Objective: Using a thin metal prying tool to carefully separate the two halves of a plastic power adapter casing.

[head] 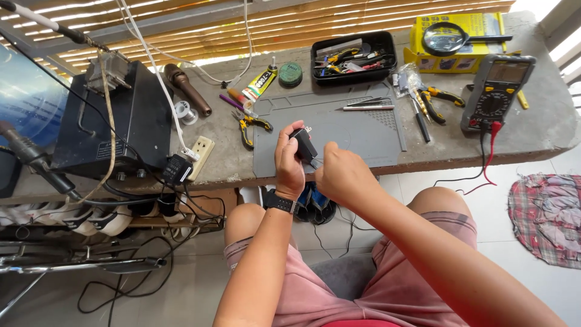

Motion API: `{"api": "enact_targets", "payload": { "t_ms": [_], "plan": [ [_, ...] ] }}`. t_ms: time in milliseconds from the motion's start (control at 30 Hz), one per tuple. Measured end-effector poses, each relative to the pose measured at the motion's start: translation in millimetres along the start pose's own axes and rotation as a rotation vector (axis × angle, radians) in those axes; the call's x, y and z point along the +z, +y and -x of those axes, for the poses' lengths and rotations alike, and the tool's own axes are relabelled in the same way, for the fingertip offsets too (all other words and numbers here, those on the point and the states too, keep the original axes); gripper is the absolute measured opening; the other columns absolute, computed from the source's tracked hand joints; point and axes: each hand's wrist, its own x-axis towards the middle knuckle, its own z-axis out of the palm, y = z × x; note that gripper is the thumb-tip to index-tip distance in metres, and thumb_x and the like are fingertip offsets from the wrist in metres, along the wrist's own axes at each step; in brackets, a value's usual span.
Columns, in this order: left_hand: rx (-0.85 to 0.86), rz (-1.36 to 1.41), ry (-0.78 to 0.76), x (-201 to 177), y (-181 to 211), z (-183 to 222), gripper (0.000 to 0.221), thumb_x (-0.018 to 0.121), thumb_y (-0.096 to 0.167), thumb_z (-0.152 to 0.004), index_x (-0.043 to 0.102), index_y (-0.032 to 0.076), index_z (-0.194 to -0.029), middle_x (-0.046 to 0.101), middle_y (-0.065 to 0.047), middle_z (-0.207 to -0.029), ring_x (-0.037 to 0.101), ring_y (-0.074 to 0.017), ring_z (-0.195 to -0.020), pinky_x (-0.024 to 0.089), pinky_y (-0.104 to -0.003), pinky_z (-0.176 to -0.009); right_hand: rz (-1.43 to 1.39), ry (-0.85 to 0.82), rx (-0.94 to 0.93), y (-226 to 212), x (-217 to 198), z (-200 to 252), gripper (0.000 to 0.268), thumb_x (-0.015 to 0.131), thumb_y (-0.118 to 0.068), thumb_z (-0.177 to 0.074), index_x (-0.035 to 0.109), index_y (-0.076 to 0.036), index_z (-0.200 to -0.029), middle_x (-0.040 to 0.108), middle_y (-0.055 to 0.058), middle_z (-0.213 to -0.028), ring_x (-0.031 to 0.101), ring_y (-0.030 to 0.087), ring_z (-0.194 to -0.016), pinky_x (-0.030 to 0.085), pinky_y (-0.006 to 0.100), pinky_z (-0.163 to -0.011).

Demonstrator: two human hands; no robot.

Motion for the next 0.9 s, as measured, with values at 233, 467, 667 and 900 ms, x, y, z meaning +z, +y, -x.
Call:
{"api": "enact_targets", "payload": {
  "t_ms": [233, 467, 667, 900],
  "plan": [
    [0.004, 0.041, -0.033, -6.4, -6.7, -0.9, 0.061, 0.049, 0.02, -0.1, 0.067, 0.005, -0.156, 0.065, -0.016, -0.14, 0.065, -0.0221, -0.123, 0.061, -0.04, -0.111, -0.384, -0.044, 0.159, 11.6, -5.7, 5.8, 0.02, 0.056, -0.004, -0.094, 0.071, 0.003, -0.104, 0.07, 0.02, -0.077, 0.079, 0.043, -0.078, 0.065, 0.051, -0.059],
    [0.008, 0.066, -0.034, -11.5, -16.6, 0.0, 0.063, 0.046, 0.018, -0.096, 0.064, 0.005, -0.156, 0.064, -0.017, -0.144, 0.066, -0.0224, -0.124, 0.059, -0.041, -0.119, -0.494, -0.11, 0.263, 2.7, -4.7, 14.6, 0.023, 0.057, -0.005, -0.104, 0.078, -0.001, -0.114, 0.082, 0.019, -0.092, 0.083, 0.039, -0.096, 0.069, 0.05, -0.073],
    [0.038, 0.08, -0.013, -10.2, -16.5, 3.0, 0.054, 0.047, 0.021, -0.101, 0.063, 0.004, -0.149, 0.066, -0.017, -0.141, 0.07, -0.0216, -0.119, 0.06, -0.039, -0.116, -0.488, -0.116, 0.25, 1.5, 5.5, 20.2, 0.022, 0.055, -0.008, -0.109, 0.074, -0.002, -0.117, 0.083, 0.019, -0.1, 0.085, 0.038, -0.1, 0.07, 0.047, -0.075],
    [0.058, 0.073, -0.004, -8.5, -12.7, 4.6, 0.044, 0.047, 0.021, -0.104, 0.06, 0.005, -0.142, 0.065, -0.018, -0.138, 0.071, -0.0223, -0.116, 0.06, -0.041, -0.113, -0.436, -0.125, 0.218, -3.4, 5.6, 27.2, 0.022, 0.055, -0.007, -0.112, 0.073, -0.001, -0.122, 0.084, 0.021, -0.104, 0.086, 0.039, -0.103, 0.072, 0.049, -0.079]
  ]
}}
